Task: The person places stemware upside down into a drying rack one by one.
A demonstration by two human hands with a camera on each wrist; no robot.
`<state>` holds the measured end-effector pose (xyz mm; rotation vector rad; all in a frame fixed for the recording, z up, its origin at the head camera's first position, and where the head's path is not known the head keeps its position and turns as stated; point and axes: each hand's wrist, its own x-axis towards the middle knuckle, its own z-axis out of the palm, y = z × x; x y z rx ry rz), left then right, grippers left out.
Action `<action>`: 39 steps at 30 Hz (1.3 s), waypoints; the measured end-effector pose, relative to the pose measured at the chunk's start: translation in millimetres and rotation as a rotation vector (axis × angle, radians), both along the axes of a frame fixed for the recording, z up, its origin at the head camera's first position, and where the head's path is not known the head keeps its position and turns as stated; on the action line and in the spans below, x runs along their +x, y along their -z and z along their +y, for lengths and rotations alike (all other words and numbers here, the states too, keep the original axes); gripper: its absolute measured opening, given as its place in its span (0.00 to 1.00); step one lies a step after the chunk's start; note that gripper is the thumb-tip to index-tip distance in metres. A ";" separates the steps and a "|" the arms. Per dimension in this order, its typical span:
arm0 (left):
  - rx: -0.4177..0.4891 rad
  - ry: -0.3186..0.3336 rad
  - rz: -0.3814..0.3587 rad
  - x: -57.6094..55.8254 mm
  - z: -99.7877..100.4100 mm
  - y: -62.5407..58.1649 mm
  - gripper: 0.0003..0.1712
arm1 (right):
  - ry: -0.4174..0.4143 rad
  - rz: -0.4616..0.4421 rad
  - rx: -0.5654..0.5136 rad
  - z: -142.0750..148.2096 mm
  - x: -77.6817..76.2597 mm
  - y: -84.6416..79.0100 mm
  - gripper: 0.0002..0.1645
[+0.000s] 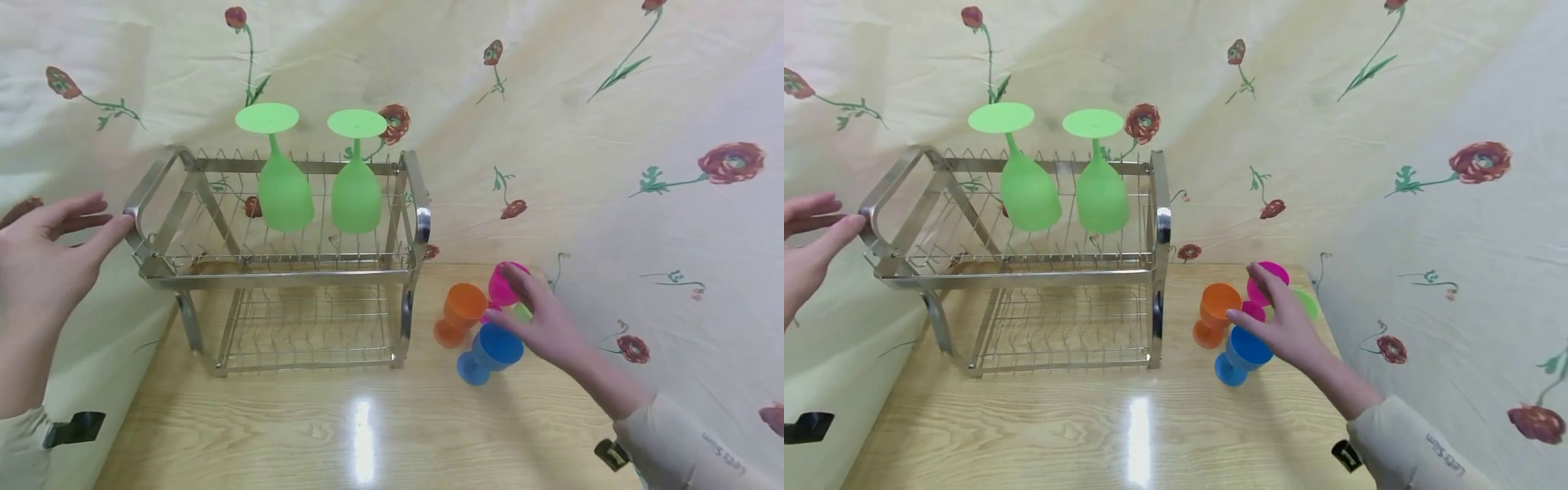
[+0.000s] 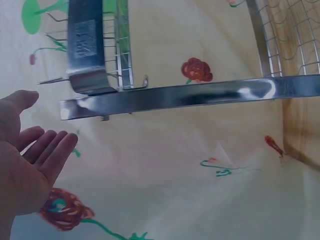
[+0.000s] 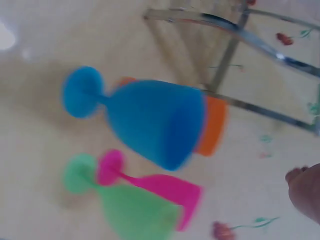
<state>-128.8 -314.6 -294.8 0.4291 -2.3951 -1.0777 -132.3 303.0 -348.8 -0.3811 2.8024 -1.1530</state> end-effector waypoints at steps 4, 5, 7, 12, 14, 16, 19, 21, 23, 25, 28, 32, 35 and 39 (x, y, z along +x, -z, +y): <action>0.017 -0.024 -0.003 11.1 3.8 0.1 0.32 | 0.072 -0.036 0.001 15.5 9.2 29.2 0.63; 0.040 -0.027 0.018 14.3 4.9 1.2 0.32 | 0.084 -0.038 0.004 18.8 11.1 35.5 0.64; 0.092 -0.036 0.056 22.5 7.1 4.4 0.31 | 0.097 -0.035 0.003 24.8 14.7 48.2 0.65; 0.273 -0.053 0.122 45.6 14.4 19.9 0.33 | 0.118 -0.033 -0.016 36.6 24.8 75.1 0.67; 0.316 -0.066 0.159 53.2 18.9 30.8 0.33 | 0.137 -0.043 -0.026 39.5 28.7 83.3 0.69; 0.305 -0.081 0.202 60.8 24.0 43.7 0.34 | 0.157 -0.059 -0.034 41.3 32.1 90.6 0.72; 0.257 -0.102 0.304 70.6 31.1 67.6 0.32 | 0.188 -0.078 -0.047 42.3 36.3 100.8 0.75; 0.240 -0.122 0.330 76.0 35.3 83.0 0.30 | 0.203 -0.091 -0.053 42.5 39.0 107.0 0.77; 0.306 -0.128 0.329 79.6 38.1 97.4 0.29 | 0.214 -0.100 -0.062 42.7 41.3 113.0 0.77; 0.332 -0.128 0.304 81.5 41.3 111.2 0.29 | 0.220 -0.104 -0.076 43.2 43.1 118.8 0.76; 0.393 -0.100 0.255 83.5 47.4 130.0 0.29 | 0.216 -0.097 -0.105 43.8 44.5 126.4 0.76; 0.355 -0.052 0.225 87.1 60.2 152.1 0.31 | 0.208 -0.085 -0.126 43.0 44.8 133.3 0.75; 0.332 -0.010 0.213 88.9 70.7 165.4 0.31 | 0.211 -0.081 -0.130 41.7 45.1 135.7 0.76; 0.337 0.051 0.196 90.2 83.1 180.0 0.32 | 0.225 -0.069 -0.137 39.3 44.7 138.2 0.75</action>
